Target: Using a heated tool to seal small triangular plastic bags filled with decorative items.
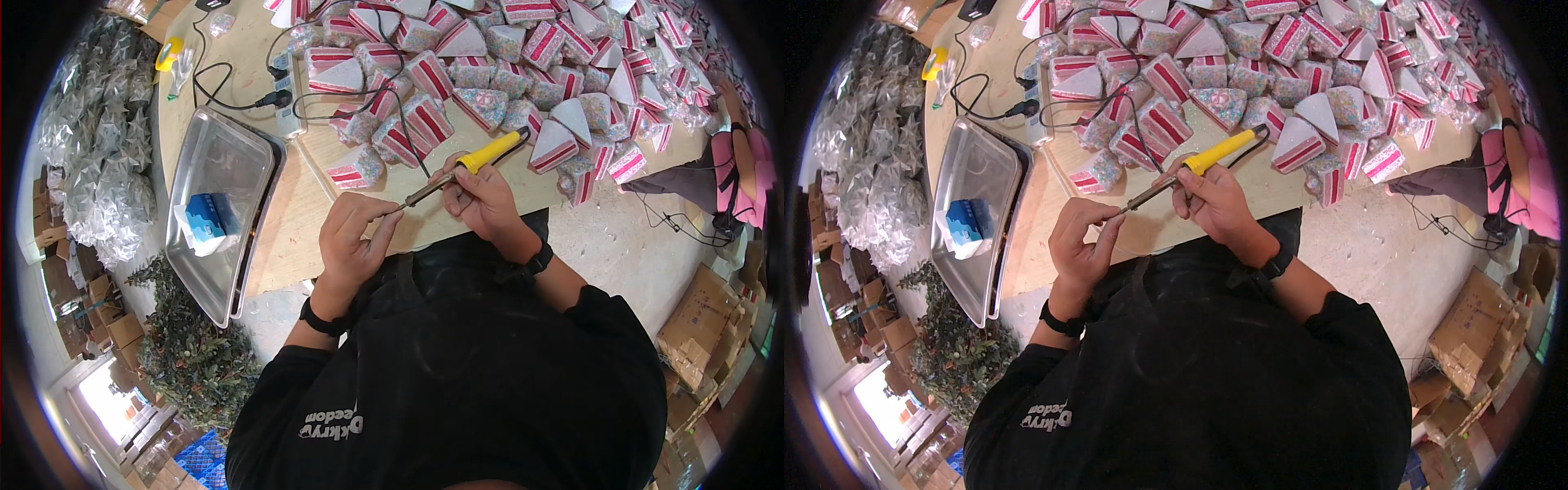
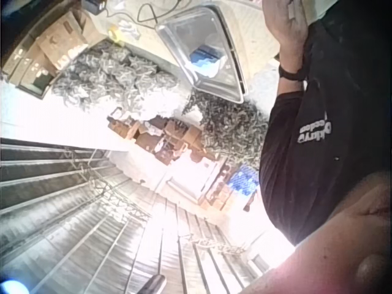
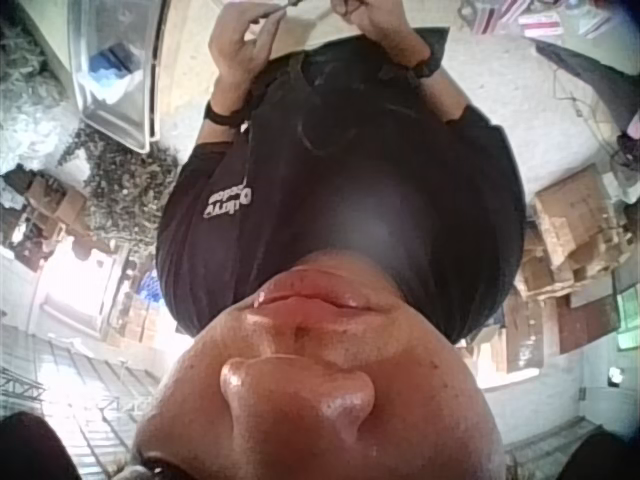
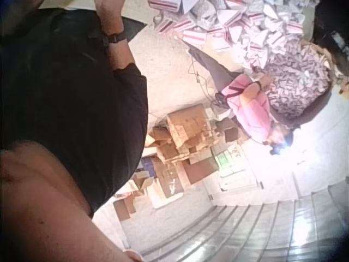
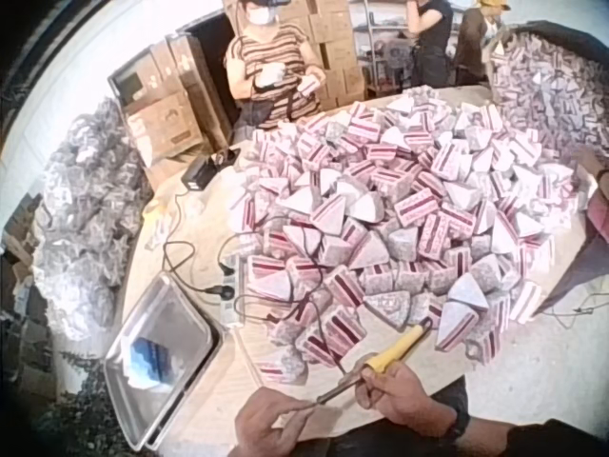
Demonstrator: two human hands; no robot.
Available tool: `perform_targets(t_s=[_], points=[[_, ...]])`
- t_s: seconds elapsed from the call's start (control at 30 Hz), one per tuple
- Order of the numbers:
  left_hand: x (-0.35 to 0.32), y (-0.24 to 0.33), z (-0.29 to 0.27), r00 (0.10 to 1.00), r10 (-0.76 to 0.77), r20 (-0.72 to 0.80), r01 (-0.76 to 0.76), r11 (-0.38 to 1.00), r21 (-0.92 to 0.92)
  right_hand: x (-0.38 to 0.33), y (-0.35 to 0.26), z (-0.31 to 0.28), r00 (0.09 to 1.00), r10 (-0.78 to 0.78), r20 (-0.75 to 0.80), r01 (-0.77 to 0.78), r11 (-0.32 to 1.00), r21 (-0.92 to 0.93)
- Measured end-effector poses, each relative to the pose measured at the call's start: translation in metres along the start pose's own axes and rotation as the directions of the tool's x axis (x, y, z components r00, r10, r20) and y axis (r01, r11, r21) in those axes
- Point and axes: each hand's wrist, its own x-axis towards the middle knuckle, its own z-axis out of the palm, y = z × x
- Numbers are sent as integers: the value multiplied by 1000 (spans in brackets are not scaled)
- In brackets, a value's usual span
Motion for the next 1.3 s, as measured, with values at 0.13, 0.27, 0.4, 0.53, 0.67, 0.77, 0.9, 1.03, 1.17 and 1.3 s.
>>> perform_targets(t_s=[0.13,0.27,0.4,0.53,0.67,0.77,0.9,1.03,1.17,1.3], points=[[1,2,0,1000,-15,1,15,1000,-11,0,0,0,1000,-10,14,10,1000,14],[1,1,0,1000,-11,5,11,1000,-13,0,1,-1,1000,-11,16,11,1000,9],[1,3,0,1000,-11,-3,11,1000,-11,-1,0,1,1000,-5,-3,5,1000,13],[0,2,0,1000,-18,3,18,1000,-10,-1,1,0,1000,-6,3,6,1000,14],[0,3,-1,1000,-15,13,15,1000,3,-1,1,-1,1000,-2,-3,2,1000,16],[0,7,-1,999,-49,10,50,999,-13,-2,-1,1,1000,-7,15,6,1000,22],[4,16,0,990,-115,83,118,992,-36,-2,-3,-1,999,-6,42,5,1000,24],[2,14,1,992,-91,82,94,995,-31,-3,-4,1,999,-6,52,6,1000,4],[1,14,0,993,-97,70,99,995,-24,-2,-2,0,998,7,58,-8,1000,14],[1,15,-1,989,-120,84,123,992,-29,-3,-4,2,997,15,72,-14,1000,-2]])
